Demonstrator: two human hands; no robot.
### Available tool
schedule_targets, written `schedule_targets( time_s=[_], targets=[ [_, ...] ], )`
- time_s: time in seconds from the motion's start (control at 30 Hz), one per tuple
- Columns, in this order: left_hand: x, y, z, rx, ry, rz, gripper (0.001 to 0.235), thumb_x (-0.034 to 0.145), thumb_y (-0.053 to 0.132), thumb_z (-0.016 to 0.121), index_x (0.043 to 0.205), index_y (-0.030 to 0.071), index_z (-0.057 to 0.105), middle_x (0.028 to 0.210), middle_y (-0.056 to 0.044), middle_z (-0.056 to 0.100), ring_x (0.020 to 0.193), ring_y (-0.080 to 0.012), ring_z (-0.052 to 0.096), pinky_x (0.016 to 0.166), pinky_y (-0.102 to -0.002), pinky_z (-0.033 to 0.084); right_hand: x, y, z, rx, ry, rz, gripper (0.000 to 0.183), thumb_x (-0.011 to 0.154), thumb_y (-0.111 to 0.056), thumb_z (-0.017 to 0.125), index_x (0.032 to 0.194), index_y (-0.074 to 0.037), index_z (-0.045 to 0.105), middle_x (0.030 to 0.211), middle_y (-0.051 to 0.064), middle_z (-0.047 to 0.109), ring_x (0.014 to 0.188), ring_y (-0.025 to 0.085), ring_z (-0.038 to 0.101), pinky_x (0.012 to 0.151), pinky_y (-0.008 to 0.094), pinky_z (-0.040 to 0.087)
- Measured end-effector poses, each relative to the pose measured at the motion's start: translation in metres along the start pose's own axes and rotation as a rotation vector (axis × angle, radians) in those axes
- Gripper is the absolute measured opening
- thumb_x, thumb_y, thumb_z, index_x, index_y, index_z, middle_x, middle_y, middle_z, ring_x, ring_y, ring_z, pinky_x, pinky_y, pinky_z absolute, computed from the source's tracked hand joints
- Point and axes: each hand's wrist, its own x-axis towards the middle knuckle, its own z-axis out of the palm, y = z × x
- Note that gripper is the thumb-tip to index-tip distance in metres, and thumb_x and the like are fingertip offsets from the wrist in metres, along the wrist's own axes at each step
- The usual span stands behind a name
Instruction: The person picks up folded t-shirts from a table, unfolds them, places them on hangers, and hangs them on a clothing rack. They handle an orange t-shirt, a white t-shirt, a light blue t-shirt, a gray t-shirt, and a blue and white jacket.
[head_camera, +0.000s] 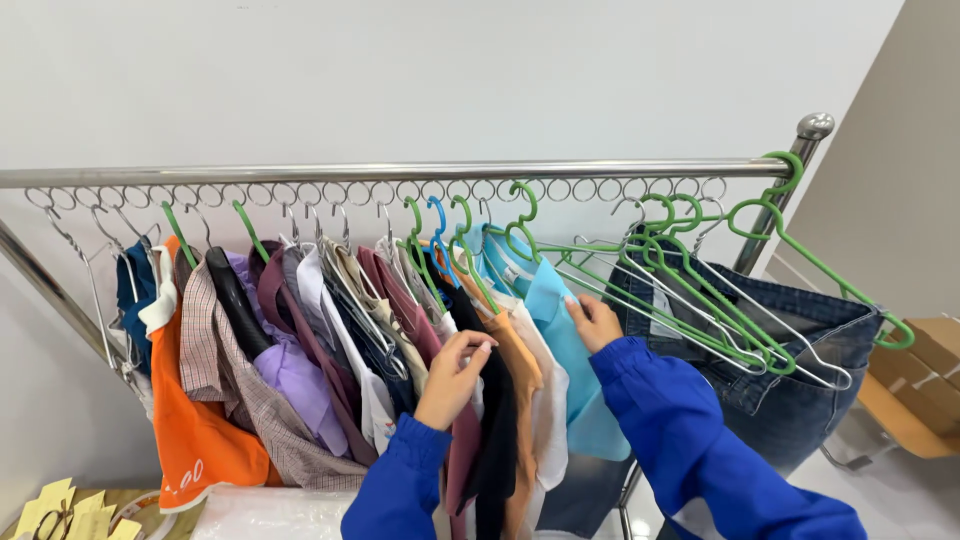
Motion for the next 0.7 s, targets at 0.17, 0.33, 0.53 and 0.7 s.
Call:
schedule_targets(
  time_s=[0.17,0.33,0.53,0.7],
  targets=[
    [-0.004,0.006,-0.01,-0.017,0.031,-0.044,0.016,0.1,0.019,0.062,0.104,0.012,0.076,0.104,-0.011,0.068,0.104,-0.0278,0.072,0.092,-0.042,0.057,0.039,0.06,0.052,0.15,-0.114,-0.045,0.032,0.101,-0.049,0.059,0.103,-0.02,0.073,0.091,0.011,0.075,0.097,0.029,0.07,0.09,0.043,0.053],
    [-0.026,0.009,-0.007,-0.018,0.028,-0.112,0.016,0.101,0.02,0.06,0.105,0.015,0.075,0.107,-0.005,0.068,0.106,-0.0211,0.072,0.094,-0.038,0.054,-0.014,0.043,0.018,0.193,-0.081,-0.06,0.032,0.098,-0.041,0.071,0.116,-0.015,0.071,0.101,0.015,0.074,0.098,0.028,0.069,0.091,0.042,0.054],
    [-0.057,0.0,0.008,-0.081,0.072,-0.177,0.015,0.101,0.018,0.062,0.106,0.012,0.075,0.107,-0.008,0.07,0.102,-0.0201,0.072,0.086,-0.033,0.056,-0.141,-0.062,-0.068,0.31,0.053,-0.203,0.026,0.1,-0.024,0.067,0.121,-0.008,0.066,0.114,0.017,0.061,0.116,0.034,0.063,0.095,0.044,0.054],
    [-0.102,0.018,0.02,-0.228,0.251,-0.217,0.018,0.102,0.021,0.059,0.109,0.01,0.071,0.105,-0.006,0.074,0.099,-0.015,0.069,0.082,-0.026,0.056,-0.222,-0.111,-0.122,0.541,0.107,-0.522,0.014,0.104,-0.008,0.058,0.11,-0.005,0.071,0.106,0.01,0.068,0.104,0.019,0.063,0.091,0.034,0.052]
  ],
)
